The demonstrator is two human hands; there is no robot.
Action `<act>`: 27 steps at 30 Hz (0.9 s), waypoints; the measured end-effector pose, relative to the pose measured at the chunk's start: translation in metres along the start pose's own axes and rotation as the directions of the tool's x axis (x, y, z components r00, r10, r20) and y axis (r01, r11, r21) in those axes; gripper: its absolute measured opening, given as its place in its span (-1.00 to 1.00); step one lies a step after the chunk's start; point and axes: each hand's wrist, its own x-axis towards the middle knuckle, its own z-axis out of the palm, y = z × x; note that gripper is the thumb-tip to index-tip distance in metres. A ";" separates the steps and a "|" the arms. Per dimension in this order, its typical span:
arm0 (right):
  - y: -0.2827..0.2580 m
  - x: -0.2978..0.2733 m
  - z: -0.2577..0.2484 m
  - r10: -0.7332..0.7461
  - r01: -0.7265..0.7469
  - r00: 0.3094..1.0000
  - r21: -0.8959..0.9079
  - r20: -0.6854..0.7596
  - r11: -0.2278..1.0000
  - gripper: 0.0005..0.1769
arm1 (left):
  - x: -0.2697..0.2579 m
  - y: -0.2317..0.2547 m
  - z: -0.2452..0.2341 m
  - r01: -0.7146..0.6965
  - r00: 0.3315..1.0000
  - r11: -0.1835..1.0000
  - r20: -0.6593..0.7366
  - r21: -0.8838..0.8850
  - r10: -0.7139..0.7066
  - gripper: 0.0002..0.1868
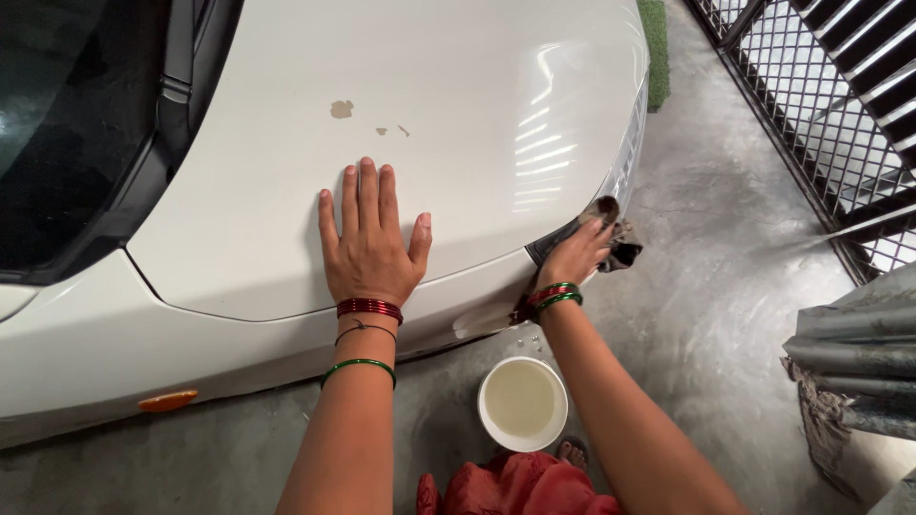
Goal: The person wipes the exterior of a white car using a cloth. They clean the front bumper, hood, side mirror, and door panels, occasionally dipping the cloth into a bucket of water to rinse it.
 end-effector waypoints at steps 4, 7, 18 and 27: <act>0.037 0.054 0.006 -0.126 0.131 0.989 0.071 -0.073 0.989 -0.25 | -0.002 -0.001 0.001 0.000 1.000 1.000 -0.003 0.003 0.000 -0.32; 0.063 0.082 0.006 -0.057 0.058 0.998 0.238 -0.010 0.970 -0.25 | -0.002 0.000 0.002 -0.001 1.000 1.000 0.004 0.019 0.001 -0.32; 0.161 0.067 0.027 0.462 -0.508 0.846 0.661 0.265 0.551 -0.08 | -0.002 0.000 0.003 0.011 1.000 1.000 0.015 -0.007 -0.011 -0.30; 0.151 -0.053 0.042 0.632 -0.744 0.647 0.536 0.427 0.399 -0.03 | -0.003 0.001 0.005 0.025 1.000 1.000 0.014 -0.016 -0.025 -0.31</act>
